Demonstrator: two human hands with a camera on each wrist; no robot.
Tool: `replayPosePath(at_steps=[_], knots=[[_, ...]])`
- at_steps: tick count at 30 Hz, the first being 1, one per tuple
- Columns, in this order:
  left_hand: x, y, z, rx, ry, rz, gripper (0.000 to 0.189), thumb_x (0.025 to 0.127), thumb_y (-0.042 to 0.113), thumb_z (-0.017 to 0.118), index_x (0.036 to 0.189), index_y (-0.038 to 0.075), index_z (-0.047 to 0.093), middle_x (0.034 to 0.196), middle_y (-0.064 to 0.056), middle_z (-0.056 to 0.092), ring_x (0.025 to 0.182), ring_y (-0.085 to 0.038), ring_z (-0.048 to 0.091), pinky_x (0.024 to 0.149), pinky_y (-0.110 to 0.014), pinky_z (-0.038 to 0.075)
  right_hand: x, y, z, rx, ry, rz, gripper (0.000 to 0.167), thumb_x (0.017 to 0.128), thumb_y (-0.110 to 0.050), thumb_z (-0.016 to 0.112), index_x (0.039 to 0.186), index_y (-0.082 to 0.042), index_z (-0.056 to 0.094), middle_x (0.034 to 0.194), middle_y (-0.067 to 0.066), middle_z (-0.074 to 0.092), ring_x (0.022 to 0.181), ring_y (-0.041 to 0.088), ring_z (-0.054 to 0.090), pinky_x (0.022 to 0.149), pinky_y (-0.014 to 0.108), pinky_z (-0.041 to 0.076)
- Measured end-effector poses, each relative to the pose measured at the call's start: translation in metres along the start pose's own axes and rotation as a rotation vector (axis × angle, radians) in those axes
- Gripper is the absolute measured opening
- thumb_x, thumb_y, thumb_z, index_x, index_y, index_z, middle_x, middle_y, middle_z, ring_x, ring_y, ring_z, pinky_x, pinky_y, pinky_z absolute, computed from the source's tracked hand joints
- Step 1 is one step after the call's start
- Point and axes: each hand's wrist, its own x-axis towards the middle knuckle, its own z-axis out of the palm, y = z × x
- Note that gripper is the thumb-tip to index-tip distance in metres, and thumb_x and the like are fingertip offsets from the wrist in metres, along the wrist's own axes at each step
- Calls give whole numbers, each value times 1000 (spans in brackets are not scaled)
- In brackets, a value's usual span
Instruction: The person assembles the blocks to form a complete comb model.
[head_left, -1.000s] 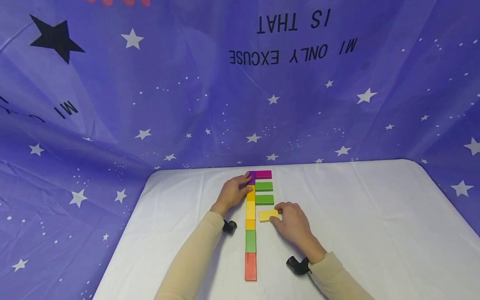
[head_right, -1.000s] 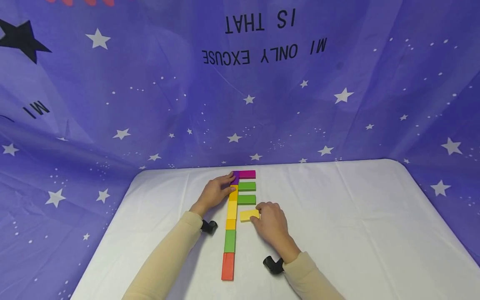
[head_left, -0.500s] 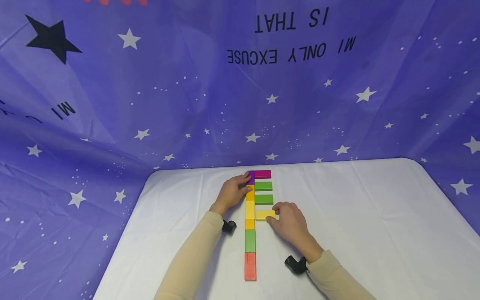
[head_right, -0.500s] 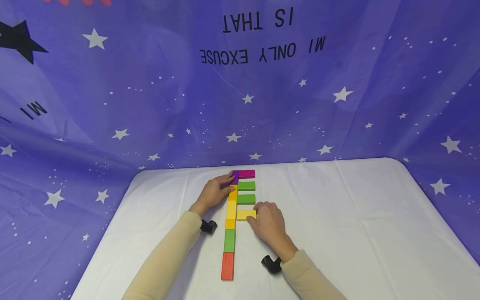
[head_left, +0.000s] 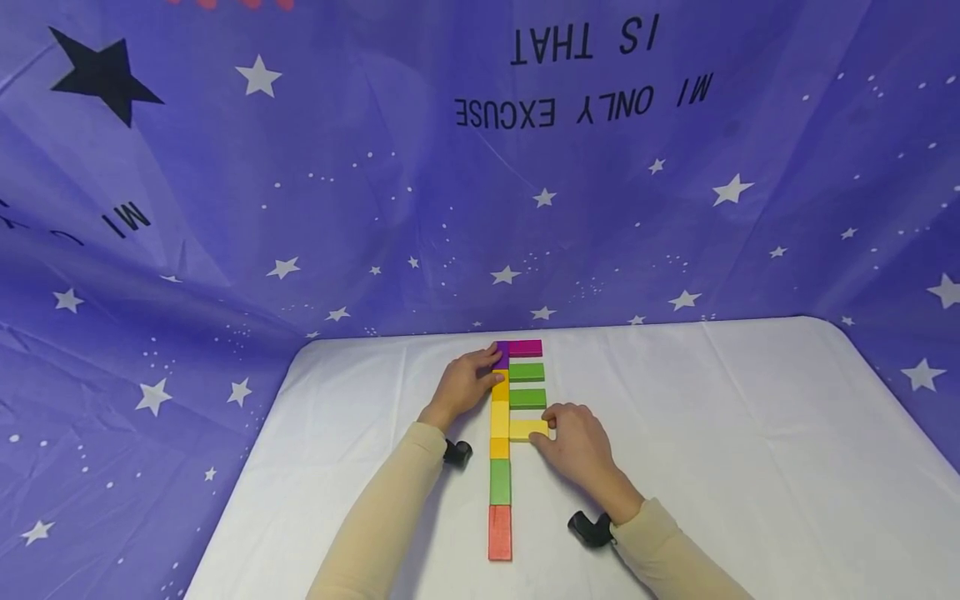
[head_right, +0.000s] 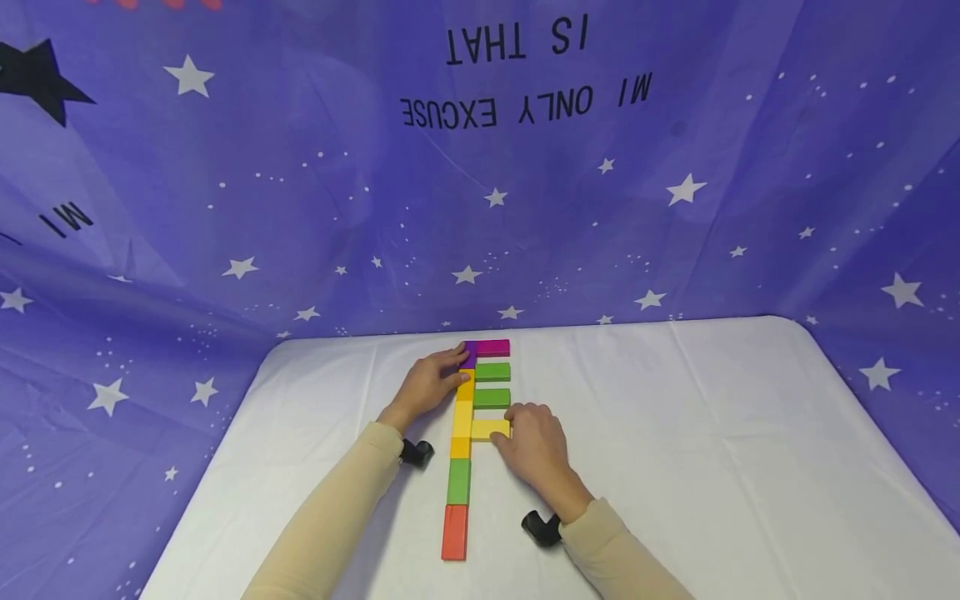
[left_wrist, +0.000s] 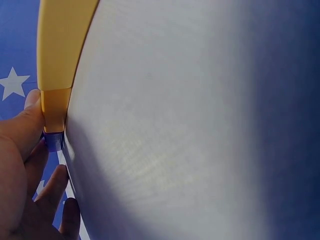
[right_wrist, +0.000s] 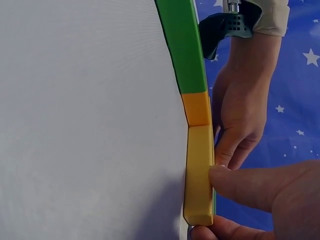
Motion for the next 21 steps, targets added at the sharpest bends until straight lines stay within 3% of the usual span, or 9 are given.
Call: replayPosePath(at_steps=[11, 18, 21], knots=[[2, -1, 3, 34, -17, -2, 49, 96, 28, 70, 141, 11, 59, 151, 2, 49, 140, -25, 45, 118, -41, 33, -1, 8, -9, 22, 14, 18, 37, 82, -29, 82, 105, -2, 73, 80, -1, 60, 78, 19, 52, 66, 33, 47], [1, 6, 0, 295, -56, 43, 50, 99, 33, 64, 144, 11, 56, 153, 0, 48, 137, -26, 50, 110, -46, 42, 2, 25, -26, 22, 24, 60, 37, 86, -29, 78, 110, -2, 72, 85, 2, 64, 80, 21, 55, 71, 38, 50], [1, 9, 1, 379, -43, 85, 51, 100, 33, 62, 144, 9, 55, 151, -4, 50, 135, -26, 51, 106, -48, 46, 4, 36, -35, 27, 39, 53, 37, 87, -29, 76, 110, -1, 72, 87, 4, 66, 79, 22, 56, 71, 39, 50]])
